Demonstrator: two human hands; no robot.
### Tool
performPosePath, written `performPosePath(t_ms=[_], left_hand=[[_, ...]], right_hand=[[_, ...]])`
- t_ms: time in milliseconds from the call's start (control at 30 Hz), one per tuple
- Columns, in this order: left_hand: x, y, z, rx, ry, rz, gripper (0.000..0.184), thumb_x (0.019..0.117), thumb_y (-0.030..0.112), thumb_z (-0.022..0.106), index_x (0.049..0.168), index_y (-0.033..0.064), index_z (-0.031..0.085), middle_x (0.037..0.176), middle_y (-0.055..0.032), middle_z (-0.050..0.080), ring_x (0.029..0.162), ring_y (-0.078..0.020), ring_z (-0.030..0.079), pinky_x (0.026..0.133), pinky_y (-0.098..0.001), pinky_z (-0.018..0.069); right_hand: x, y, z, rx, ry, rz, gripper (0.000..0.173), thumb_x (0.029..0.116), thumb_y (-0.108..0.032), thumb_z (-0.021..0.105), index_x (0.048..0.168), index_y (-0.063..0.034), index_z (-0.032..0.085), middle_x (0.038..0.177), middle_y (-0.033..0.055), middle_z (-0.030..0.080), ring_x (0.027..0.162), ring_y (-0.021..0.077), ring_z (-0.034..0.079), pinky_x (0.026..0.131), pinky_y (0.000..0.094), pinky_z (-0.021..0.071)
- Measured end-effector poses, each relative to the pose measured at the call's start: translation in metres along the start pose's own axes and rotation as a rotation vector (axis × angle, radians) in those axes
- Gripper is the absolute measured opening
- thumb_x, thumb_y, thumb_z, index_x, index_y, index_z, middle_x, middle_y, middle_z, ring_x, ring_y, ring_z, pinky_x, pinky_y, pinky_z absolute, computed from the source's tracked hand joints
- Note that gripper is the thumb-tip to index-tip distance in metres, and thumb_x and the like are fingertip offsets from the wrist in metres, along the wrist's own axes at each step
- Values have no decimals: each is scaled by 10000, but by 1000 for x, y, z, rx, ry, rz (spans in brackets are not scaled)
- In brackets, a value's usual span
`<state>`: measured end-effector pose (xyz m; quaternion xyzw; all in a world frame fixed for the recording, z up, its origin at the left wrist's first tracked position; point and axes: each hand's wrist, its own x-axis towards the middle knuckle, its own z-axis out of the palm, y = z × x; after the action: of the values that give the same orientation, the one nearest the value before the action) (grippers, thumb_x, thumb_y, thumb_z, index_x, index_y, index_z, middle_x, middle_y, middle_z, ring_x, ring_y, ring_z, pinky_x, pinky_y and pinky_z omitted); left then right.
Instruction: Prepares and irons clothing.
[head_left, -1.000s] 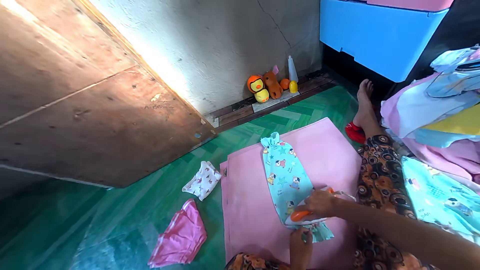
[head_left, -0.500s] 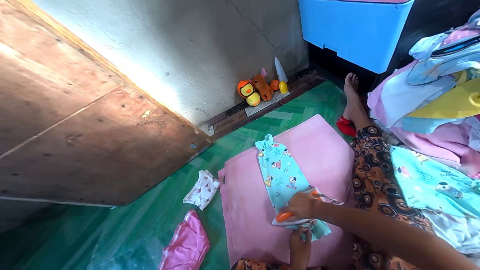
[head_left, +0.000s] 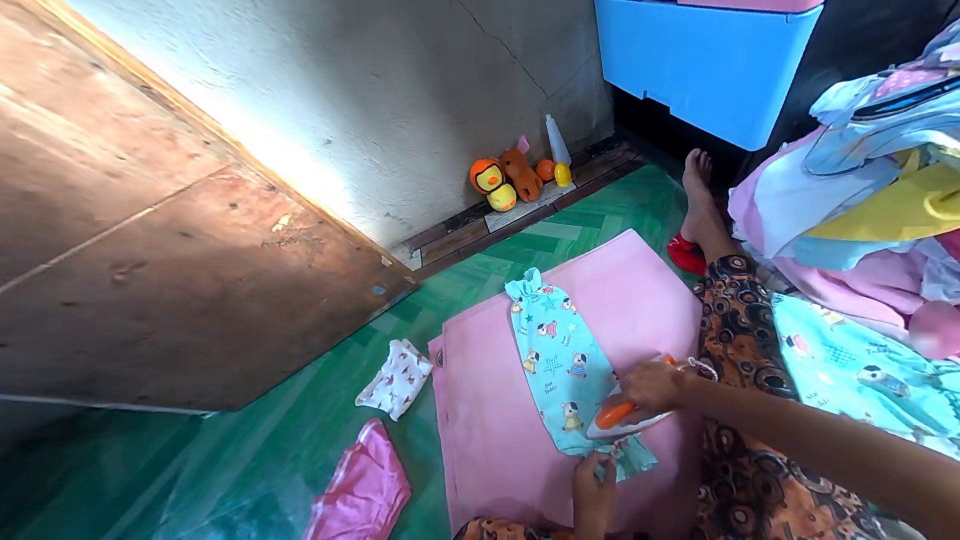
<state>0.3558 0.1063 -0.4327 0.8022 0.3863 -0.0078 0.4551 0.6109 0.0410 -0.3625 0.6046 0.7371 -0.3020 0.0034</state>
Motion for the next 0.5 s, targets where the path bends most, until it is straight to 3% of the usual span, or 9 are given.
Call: performPosePath(t_ms=[133,267,400,500], left_hand=[[-1,0,0,0,3,10,223,1000,128,622,1095,-39,735,1034,-215,725,954,-312,698,895,-492,546],[-1,3,-1,0,19,13,216,990,115,632,1084,-45,741,1039,-218,732,981,-316,705,920,-492,544],[-1,3,-2,10,9,11,220,1003,124,616,1081,-42,737,1016,-204,729,926,-293,699,890,-478,548],[0,4,-2,9,-2,-6,223,1009,137,613,1084,-32,738,991,-196,730,865,-282,702,845,-475,564]], right_hand=[[20,-20,1,10,-7,3,498,1076,-466,501,1532,-266,508,1138,261,699,1055,477,666,895,640,492],[46,-38,-1,21,9,-23,491,1070,-444,518,1527,-264,511,1083,247,712,1025,466,679,880,642,503],[66,-55,-5,37,35,-19,450,1066,-427,531,1466,-222,558,1053,238,718,1015,461,685,861,643,508],[79,-69,-7,63,15,28,487,1069,-442,520,1507,-230,526,1127,239,709,1082,453,670,913,637,497]])
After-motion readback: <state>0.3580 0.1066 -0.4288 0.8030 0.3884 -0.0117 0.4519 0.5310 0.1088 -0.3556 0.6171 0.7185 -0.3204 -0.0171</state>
